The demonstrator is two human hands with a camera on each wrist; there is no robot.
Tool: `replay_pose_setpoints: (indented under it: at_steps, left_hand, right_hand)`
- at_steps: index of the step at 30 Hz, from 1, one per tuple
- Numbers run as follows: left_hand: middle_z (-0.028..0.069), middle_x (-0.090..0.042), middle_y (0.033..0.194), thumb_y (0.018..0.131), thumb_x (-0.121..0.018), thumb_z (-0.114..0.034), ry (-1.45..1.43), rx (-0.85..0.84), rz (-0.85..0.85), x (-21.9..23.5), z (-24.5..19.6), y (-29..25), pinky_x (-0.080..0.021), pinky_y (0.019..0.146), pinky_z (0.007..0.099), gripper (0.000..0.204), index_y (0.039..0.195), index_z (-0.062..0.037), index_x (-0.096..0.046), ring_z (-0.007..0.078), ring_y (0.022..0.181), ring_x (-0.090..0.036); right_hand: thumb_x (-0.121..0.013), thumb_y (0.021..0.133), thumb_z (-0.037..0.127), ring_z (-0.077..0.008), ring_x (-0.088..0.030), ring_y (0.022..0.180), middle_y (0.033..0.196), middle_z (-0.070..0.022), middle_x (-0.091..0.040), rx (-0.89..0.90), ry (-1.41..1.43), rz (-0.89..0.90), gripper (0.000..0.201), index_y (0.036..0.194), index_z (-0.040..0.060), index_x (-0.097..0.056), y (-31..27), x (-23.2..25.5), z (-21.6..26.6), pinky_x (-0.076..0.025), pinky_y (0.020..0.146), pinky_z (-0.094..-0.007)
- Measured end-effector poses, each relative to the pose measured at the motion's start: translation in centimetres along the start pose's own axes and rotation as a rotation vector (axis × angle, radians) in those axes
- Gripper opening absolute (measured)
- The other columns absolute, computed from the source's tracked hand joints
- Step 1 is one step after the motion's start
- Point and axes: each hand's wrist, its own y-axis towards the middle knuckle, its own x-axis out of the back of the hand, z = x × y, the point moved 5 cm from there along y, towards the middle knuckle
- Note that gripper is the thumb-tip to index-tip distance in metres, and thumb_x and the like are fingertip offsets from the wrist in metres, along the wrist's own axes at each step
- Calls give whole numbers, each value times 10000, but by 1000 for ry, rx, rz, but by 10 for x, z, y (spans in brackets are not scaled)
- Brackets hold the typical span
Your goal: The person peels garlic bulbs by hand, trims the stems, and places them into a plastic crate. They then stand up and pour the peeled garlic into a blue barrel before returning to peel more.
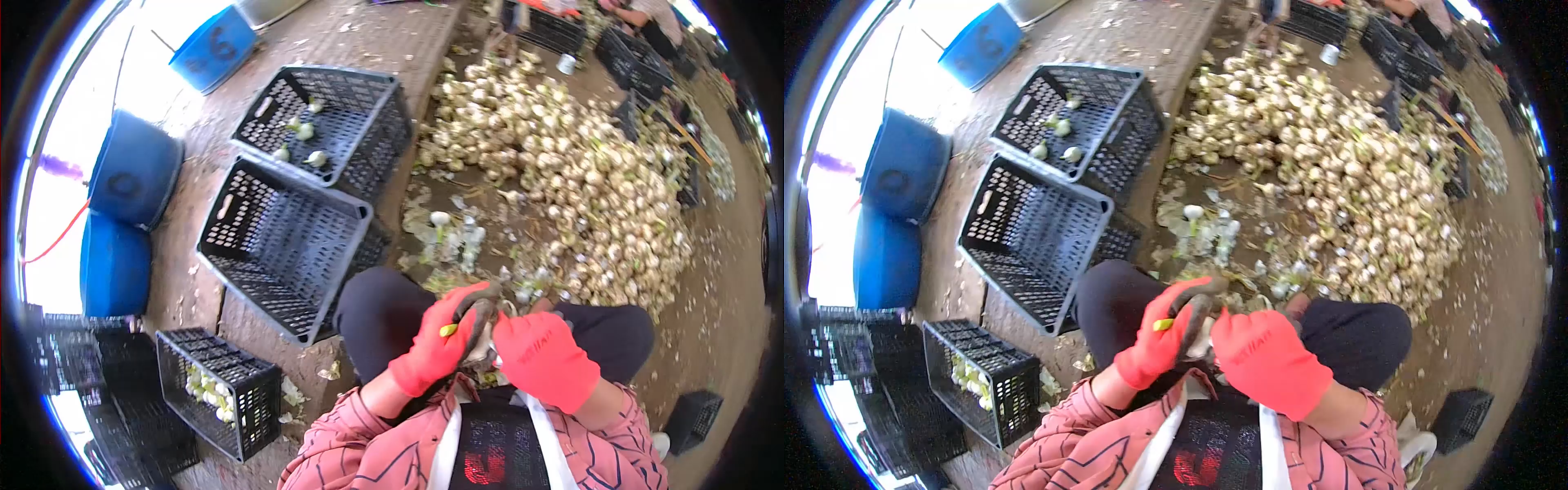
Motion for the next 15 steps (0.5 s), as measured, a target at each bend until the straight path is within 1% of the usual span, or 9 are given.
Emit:
replay_pose_setpoints:
  at_steps: [2, 3, 5, 6, 9, 10, 12, 14, 15]
  left_hand:
    - [85, -588, 1088, 920, -475, -120, -464, 357, -100, -1, 13, -2, -442, 837, 273, 274, 1146, 23, -534, 142, 942, -566]
    - [42, -604, 883, 940, -459, -182, -283, 137, -154, 2, 22, 3, -450, 641, 204, 282, 1142, -6, -544, 65, 741, -554]
    - [45, -608, 868, 933, -468, -188, -258, 68, -17, -1, 4, 11, -453, 626, 216, 284, 1135, -3, -543, 77, 722, -556]
    - [48, -606, 859, 919, -492, -249, -730, 360, 81, -6, 9, 13, -449, 596, 222, 340, 1143, 4, -534, 81, 691, -554]
    - [30, -587, 761, 937, -436, -334, -636, 442, -119, 12, 13, 17, -414, 493, 207, 423, 1142, 25, -528, 105, 594, -536]
    - [40, -594, 778, 917, -471, -299, -156, 196, -106, 17, -3, 21, -459, 595, 235, 391, 1145, 12, -533, 131, 649, -565]
    - [54, -603, 823, 881, -514, -260, 52, 113, -130, 15, -3, 24, -465, 676, 258, 365, 1127, 9, -547, 142, 711, -581]
    - [93, -612, 928, 811, -570, -225, -468, 405, -237, 9, 25, 21, -457, 769, 288, 369, 1097, 7, -563, 167, 798, -596]
    - [117, -607, 992, 811, -592, -261, 269, 16, -150, 18, -12, 31, -466, 734, 279, 371, 1071, 2, -576, 177, 800, -603]
  right_hand:
    - [-572, 700, 152, -233, -554, 532, 598, -75, -513, 27, 399, -42, 110, 716, 56, -521, 5, -7, -1, -431, 470, -359]
    - [-569, 695, 148, -239, -552, 523, 593, -74, -512, 15, 594, -51, 98, 695, 65, -518, 4, -9, -3, -428, 457, -363]
    - [-563, 707, 155, -268, -592, 580, 644, -80, -563, 326, 503, 75, 74, 716, 87, -535, 6, -34, 26, -463, 498, -383]
    - [-566, 720, 172, -279, -599, 611, 672, -86, -578, 281, 552, 154, 93, 745, 85, -548, 5, -44, 27, -472, 529, -389]
    - [-607, 739, 238, -305, -605, 716, 758, -110, -596, 5, 808, 116, 273, 935, 53, -560, 4, -31, -11, -477, 590, -414]
    - [-612, 731, 231, -302, -607, 718, 761, -105, -597, -108, 729, -9, 276, 931, 50, -556, 8, -21, -22, -479, 586, -410]
    - [-612, 720, 220, -293, -610, 724, 773, -99, -600, -223, 570, -47, 267, 917, 49, -558, 15, -13, -28, -483, 588, -397]
    - [-601, 714, 212, -284, -615, 734, 789, -97, -606, -220, 404, 130, 242, 894, 53, -568, 24, -16, -29, -490, 602, -380]
    - [-597, 709, 209, -282, -613, 731, 788, -96, -605, -132, 410, 226, 233, 884, 57, -572, 26, -26, -30, -490, 613, -380]
